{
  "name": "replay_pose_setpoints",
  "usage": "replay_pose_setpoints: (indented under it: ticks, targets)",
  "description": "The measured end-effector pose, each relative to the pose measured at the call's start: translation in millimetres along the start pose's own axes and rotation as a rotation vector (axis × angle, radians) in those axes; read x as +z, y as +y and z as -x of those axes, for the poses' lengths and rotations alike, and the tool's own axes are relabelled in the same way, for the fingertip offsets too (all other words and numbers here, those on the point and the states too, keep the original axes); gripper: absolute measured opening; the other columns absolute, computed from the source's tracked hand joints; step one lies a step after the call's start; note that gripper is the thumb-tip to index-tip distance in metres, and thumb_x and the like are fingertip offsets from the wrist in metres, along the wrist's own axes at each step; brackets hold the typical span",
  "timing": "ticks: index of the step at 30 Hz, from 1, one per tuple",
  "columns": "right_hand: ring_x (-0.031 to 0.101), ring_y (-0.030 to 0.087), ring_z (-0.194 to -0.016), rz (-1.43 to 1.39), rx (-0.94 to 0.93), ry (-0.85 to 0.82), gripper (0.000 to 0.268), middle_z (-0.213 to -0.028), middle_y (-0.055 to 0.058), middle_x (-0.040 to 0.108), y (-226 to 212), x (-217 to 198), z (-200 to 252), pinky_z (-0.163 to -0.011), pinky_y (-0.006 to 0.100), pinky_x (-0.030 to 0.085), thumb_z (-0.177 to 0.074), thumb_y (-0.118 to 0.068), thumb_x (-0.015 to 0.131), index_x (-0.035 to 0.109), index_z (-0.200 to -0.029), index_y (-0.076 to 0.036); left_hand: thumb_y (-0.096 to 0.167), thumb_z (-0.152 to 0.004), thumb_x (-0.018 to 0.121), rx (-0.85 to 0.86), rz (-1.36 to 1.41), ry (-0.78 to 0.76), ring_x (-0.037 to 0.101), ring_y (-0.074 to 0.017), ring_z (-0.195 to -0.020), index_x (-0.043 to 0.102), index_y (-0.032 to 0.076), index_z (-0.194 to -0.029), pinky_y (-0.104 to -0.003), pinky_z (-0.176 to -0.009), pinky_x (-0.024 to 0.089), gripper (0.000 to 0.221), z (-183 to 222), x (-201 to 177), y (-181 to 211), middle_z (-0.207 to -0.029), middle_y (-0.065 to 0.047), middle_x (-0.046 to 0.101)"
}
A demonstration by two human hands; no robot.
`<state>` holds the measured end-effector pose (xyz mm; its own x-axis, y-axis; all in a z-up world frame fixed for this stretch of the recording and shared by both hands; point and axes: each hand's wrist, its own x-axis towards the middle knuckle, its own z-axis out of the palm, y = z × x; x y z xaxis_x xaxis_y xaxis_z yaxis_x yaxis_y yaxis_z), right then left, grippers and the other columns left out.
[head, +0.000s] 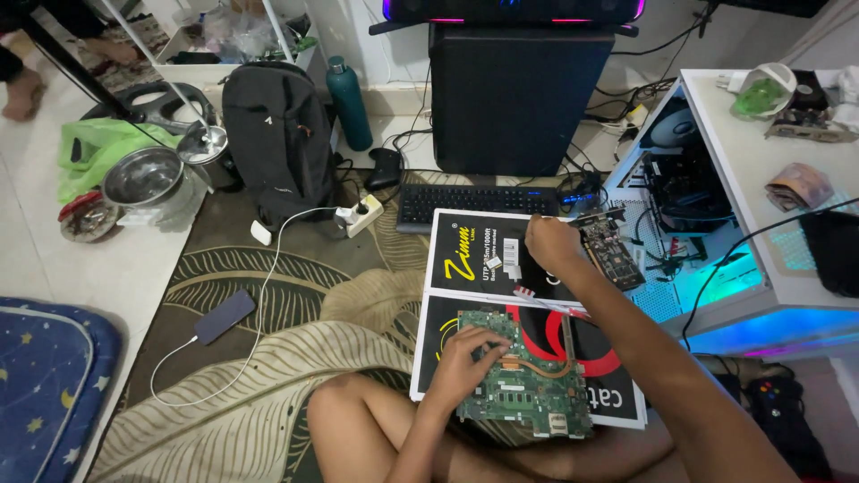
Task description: A person sitting on the floor uses a screwdriver to remove or install screws on a computer motherboard.
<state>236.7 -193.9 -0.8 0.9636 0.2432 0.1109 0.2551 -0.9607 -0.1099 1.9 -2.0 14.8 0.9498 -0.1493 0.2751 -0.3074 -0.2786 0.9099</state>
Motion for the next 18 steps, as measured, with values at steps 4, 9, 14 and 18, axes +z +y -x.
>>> replay_pose_setpoints:
  ticks: [4,9,14,18]
  targets:
    - [0.072,0.038,-0.081,-0.123,0.093,-0.019,0.012,-0.086,0.014,0.074,-2.3,-15.8,11.6,-0.075,0.047,0.057,-0.090,-0.020,0.068,0.067,-0.094,-0.009,0.008,-0.088,0.074,-0.012,-0.025,-0.009,0.057,-0.0148,-0.077,0.079,0.006,-0.100,-0.028,-0.075,0.049,0.014,-0.3,-0.6,1.9,-0.093,-0.003,0.075]
    - [0.072,0.046,-0.091,-0.571,0.151,-0.086,0.016,-0.089,0.024,0.075,-6.4,-37.5,56.7,-0.074,0.049,0.055,-0.089,-0.021,0.072,0.074,-0.098,-0.008,0.002,-0.089,0.077,0.061,0.063,0.055,0.068,-0.0327,-0.075,0.080,0.006,-0.097,-0.041,-0.080,0.053,0.009,2.2,2.8,-8.3,-0.089,-0.015,0.078]
    - [0.062,0.027,-0.069,-0.912,0.150,-0.101,0.017,-0.073,0.019,0.066,-14.3,-80.1,138.2,-0.062,0.036,0.049,-0.084,-0.018,0.076,0.077,-0.098,-0.009,0.002,-0.087,0.078,0.035,0.094,0.111,0.070,-0.0296,-0.075,0.080,0.009,-0.097,-0.040,-0.081,0.053,0.012,3.9,7.0,-14.6,-0.087,-0.011,0.079]
    - [0.057,0.017,-0.063,-1.097,0.309,-0.137,0.026,-0.085,0.019,0.077,-18.9,-108.2,188.0,-0.047,0.029,0.046,-0.079,-0.019,0.082,0.080,-0.100,-0.004,0.004,-0.087,0.079,0.034,0.088,0.119,0.071,-0.0277,-0.076,0.081,0.011,-0.098,-0.039,-0.082,0.054,0.013,2.6,6.5,-20.1,-0.086,-0.010,0.079]
